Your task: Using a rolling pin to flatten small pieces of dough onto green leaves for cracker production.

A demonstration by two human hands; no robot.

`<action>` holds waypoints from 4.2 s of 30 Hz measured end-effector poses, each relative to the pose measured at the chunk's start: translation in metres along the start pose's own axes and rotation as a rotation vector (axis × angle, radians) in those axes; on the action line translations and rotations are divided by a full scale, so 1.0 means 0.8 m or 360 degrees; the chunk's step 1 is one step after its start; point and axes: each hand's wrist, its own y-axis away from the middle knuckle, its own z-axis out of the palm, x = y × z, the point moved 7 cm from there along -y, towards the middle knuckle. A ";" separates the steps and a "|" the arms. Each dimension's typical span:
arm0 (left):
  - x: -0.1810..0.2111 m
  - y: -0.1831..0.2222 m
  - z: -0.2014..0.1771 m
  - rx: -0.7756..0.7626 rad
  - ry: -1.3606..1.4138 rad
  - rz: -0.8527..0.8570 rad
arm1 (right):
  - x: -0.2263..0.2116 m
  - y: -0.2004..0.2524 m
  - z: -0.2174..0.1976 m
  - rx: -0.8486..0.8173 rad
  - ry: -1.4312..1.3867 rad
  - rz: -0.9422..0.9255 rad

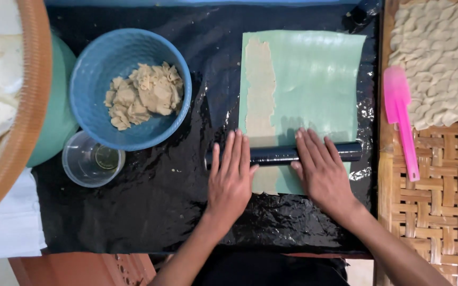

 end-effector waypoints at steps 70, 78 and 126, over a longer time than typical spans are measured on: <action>-0.013 -0.040 -0.044 0.0005 -0.0091 0.0174 | 0.169 -0.252 0.042 0.0285 -0.0303 0.0142; 0.013 0.001 -0.037 -0.0118 0.0250 0.0180 | 0.092 -0.143 -0.017 0.0171 -0.0275 -0.0041; -0.020 -0.052 0.005 0.0063 0.0055 0.0047 | -0.003 -0.043 0.020 -0.0023 -0.0224 0.0143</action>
